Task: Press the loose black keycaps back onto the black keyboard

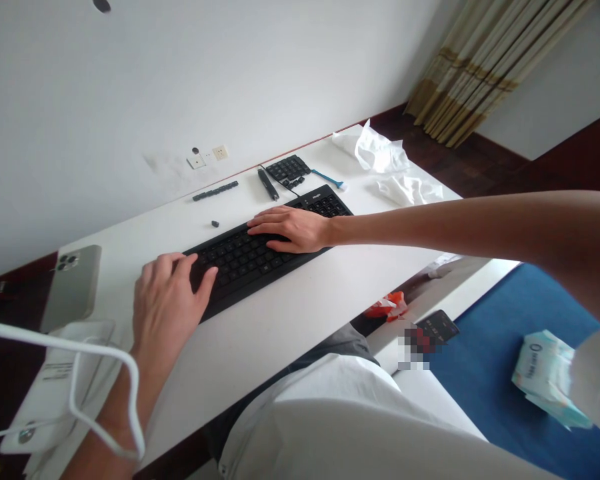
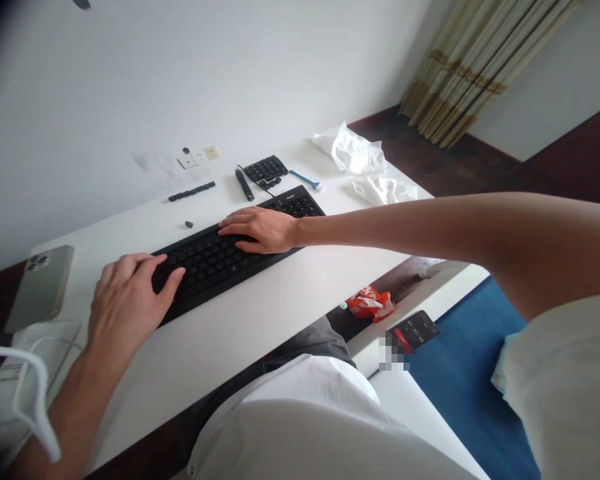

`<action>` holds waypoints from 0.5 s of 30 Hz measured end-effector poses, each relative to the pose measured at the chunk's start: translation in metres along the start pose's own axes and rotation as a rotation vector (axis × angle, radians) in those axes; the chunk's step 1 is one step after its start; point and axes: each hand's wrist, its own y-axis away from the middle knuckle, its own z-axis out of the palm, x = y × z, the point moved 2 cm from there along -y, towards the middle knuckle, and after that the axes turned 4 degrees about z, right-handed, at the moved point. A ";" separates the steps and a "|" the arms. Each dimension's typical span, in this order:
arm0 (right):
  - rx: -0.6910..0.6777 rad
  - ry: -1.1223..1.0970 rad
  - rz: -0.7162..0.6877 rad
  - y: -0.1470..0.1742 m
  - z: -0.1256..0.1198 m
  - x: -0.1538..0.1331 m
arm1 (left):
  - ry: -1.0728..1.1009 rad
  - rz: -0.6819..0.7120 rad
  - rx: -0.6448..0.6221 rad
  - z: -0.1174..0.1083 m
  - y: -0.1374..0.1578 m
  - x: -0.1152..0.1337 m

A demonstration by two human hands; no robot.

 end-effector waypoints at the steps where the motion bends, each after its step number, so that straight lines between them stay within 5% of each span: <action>1: 0.005 -0.001 -0.003 0.000 0.000 0.000 | 0.004 0.002 0.011 0.000 0.000 0.000; 15: 0.037 -0.004 -0.026 0.000 0.000 0.000 | -0.042 0.001 0.084 0.005 -0.004 -0.004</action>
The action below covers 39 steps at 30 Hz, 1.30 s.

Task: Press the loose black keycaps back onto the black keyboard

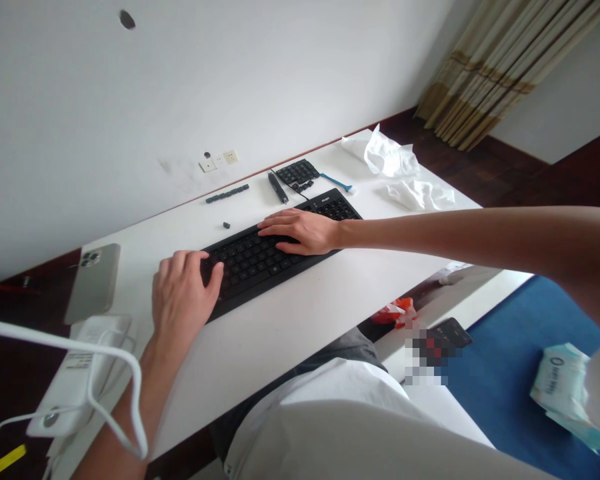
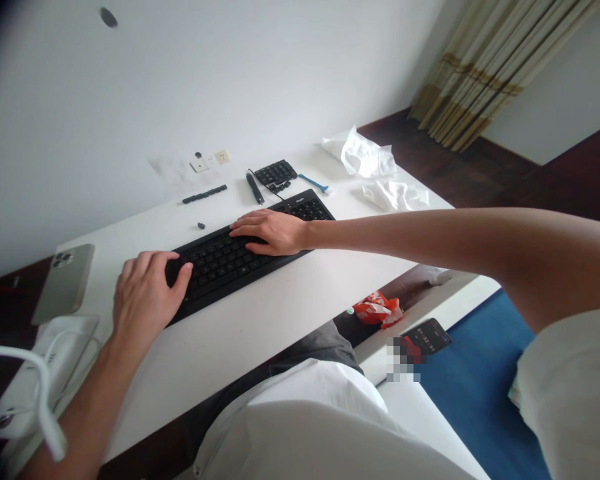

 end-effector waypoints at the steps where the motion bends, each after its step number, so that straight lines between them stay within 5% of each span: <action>1: 0.001 -0.002 0.002 0.000 0.000 0.000 | -0.001 0.001 0.008 0.000 0.000 0.000; 18: -0.080 0.121 -0.014 -0.009 -0.007 -0.005 | 0.047 -0.027 0.044 -0.004 -0.001 -0.004; 23: -0.242 0.209 0.081 -0.058 -0.027 -0.015 | 0.097 -0.053 0.049 -0.006 -0.003 -0.007; 29: -0.079 0.103 0.103 -0.144 -0.049 -0.035 | 0.177 -0.046 0.087 -0.004 -0.005 -0.012; 33: 0.029 0.034 0.060 -0.172 -0.036 -0.024 | 0.219 -0.077 0.074 -0.004 -0.005 -0.013; 39: 0.074 0.025 0.210 -0.158 0.012 0.021 | 0.255 -0.069 0.054 -0.006 -0.007 -0.014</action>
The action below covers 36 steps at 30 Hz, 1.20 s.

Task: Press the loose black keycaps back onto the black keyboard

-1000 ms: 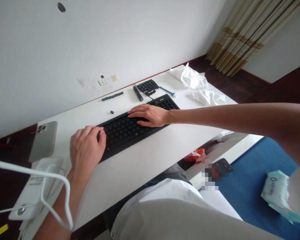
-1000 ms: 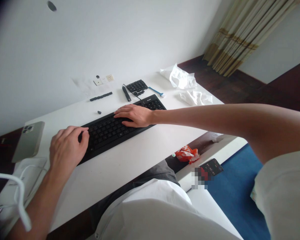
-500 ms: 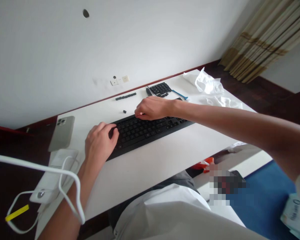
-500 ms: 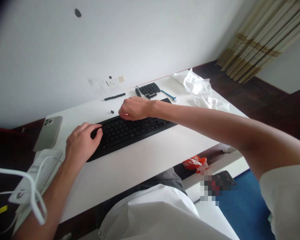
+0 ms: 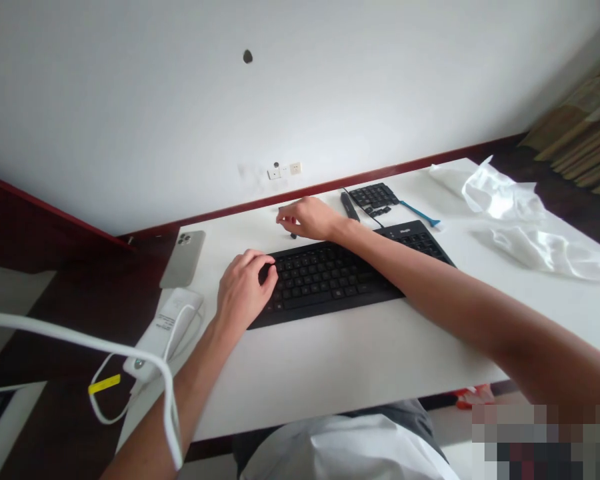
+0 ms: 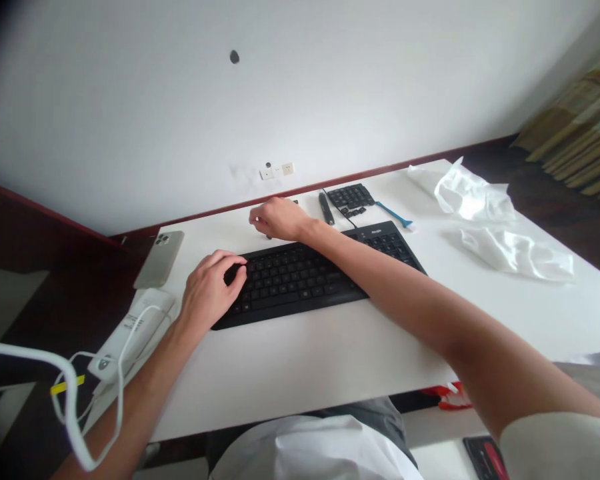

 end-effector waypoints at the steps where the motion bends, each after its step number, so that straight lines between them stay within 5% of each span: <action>1: -0.017 -0.015 -0.006 0.003 0.006 0.006 | 0.010 -0.008 -0.003 0.000 0.000 0.000; 12: -0.056 -0.321 0.106 0.001 0.027 0.031 | 0.013 -0.047 -0.006 -0.002 0.000 -0.004; 19: -0.265 -0.161 0.135 0.002 0.018 0.027 | 0.011 -0.073 0.001 -0.001 0.000 -0.005; 36: -0.290 -0.122 0.037 0.001 0.007 0.007 | 0.026 -0.037 -0.013 0.000 0.000 -0.007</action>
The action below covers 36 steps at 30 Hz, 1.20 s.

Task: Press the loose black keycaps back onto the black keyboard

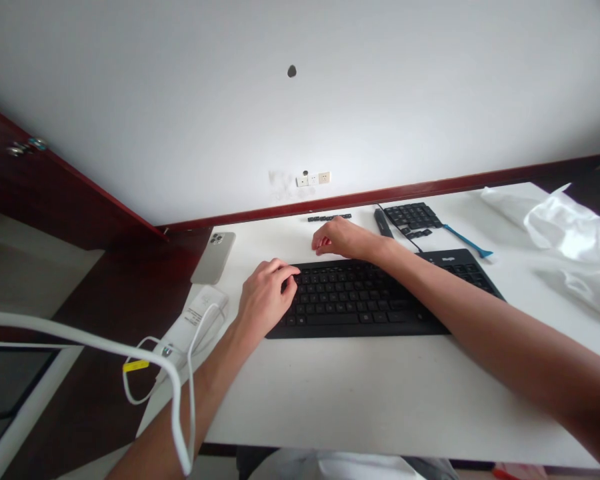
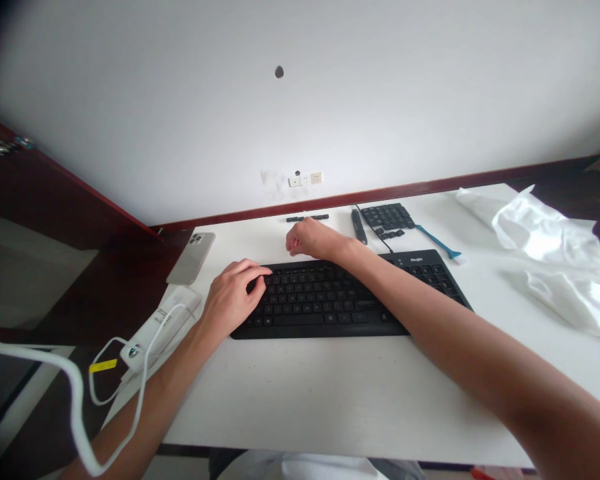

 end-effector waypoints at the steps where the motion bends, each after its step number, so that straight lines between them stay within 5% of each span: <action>1: -0.015 -0.011 -0.001 0.000 -0.001 0.000 | -0.002 0.005 -0.002 0.000 0.000 0.000; 11: -0.020 -0.025 -0.014 0.001 -0.003 -0.001 | 0.080 0.016 0.031 0.003 -0.003 -0.008; 20: -0.064 -0.065 0.011 -0.002 -0.003 0.003 | 0.344 -0.150 0.186 0.014 -0.011 -0.039; 26: -0.183 -0.302 0.000 0.004 -0.006 -0.011 | 0.415 -0.128 0.174 0.022 -0.012 -0.044; 36: -0.213 -0.207 -0.092 0.006 -0.007 -0.036 | 0.458 -0.099 0.177 0.024 -0.013 -0.044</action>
